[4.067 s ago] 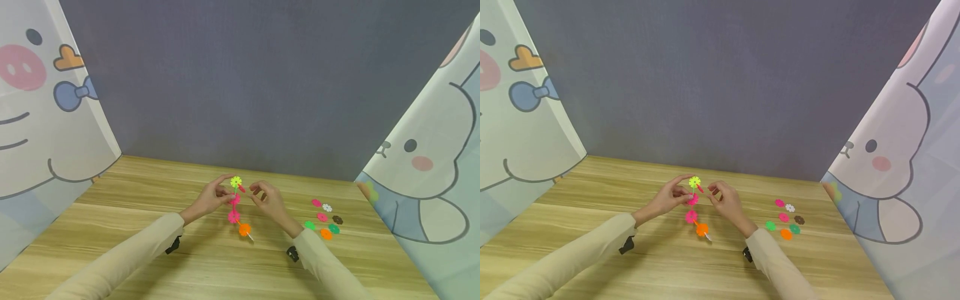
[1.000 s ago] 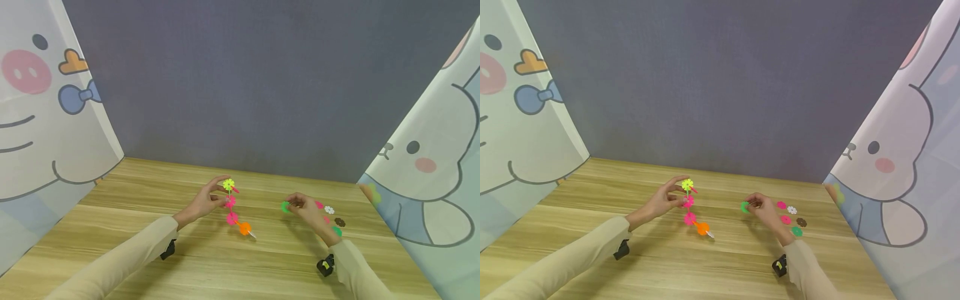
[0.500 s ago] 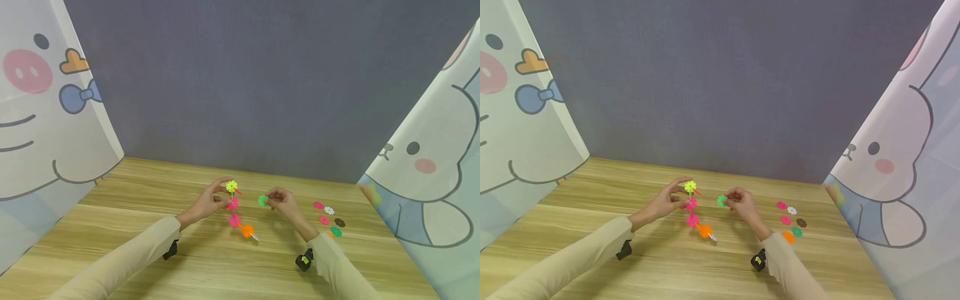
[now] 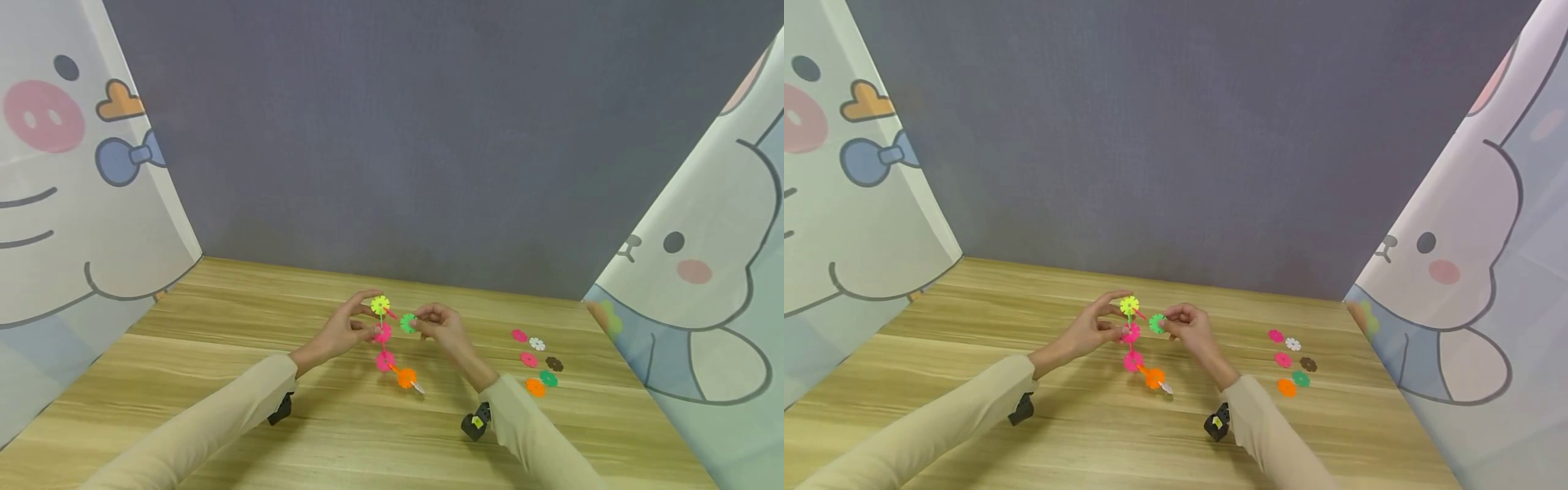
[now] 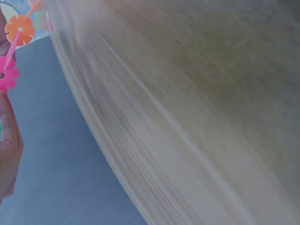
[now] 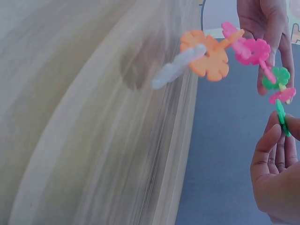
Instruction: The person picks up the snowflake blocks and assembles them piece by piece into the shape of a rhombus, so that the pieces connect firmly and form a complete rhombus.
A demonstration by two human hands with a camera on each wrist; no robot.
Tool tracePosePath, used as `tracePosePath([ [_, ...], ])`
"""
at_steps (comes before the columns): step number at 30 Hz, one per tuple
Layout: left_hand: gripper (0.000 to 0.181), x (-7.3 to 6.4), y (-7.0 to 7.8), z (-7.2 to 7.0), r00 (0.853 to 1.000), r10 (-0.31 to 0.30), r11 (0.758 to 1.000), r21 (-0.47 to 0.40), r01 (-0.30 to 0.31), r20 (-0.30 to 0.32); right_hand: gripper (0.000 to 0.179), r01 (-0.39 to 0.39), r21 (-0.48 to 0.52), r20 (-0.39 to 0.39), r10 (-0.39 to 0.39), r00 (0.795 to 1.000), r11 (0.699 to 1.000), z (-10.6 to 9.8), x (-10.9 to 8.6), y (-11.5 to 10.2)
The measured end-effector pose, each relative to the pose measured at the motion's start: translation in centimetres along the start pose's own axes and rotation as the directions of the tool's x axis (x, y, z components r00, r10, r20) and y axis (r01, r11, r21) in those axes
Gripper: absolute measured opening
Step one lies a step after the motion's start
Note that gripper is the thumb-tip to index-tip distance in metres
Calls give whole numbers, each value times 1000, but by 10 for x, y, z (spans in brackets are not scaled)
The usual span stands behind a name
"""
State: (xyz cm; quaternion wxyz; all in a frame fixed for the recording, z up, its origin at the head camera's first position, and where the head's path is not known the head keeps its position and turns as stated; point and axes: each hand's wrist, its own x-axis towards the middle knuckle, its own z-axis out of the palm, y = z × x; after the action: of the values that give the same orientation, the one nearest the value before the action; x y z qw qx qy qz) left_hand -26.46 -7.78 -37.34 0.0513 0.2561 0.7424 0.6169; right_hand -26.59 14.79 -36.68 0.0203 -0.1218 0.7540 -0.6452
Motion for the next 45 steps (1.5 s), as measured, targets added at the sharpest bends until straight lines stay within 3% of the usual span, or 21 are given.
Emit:
tracePosePath([
  [10, 65, 1, 0, 2, 1000, 12, 1000, -20, -11, 11, 24, -9, 39, 15, 8, 1000, 999, 7, 0, -5],
  [29, 64, 4, -4, 2, 1000, 25, 1000, -5, -25, 7, 19, -26, 60, -116, 33, 993, 998, 19, 2, -3],
  [37, 66, 3, -3, 2, 1000, 12, 999, 34, -12, -26, 15, 18, 44, -192, -9, 981, 999, 25, 1, -3],
  [40, 66, 2, -3, 2, 999, -13, 999, 33, 15, -47, 15, 70, 35, -188, -62, 980, 997, 26, 2, 2],
  [45, 66, 3, -2, 2, 998, -6, 999, 46, 9, -55, 11, 134, -7, -156, -134, 979, 991, 20, 11, 20],
])
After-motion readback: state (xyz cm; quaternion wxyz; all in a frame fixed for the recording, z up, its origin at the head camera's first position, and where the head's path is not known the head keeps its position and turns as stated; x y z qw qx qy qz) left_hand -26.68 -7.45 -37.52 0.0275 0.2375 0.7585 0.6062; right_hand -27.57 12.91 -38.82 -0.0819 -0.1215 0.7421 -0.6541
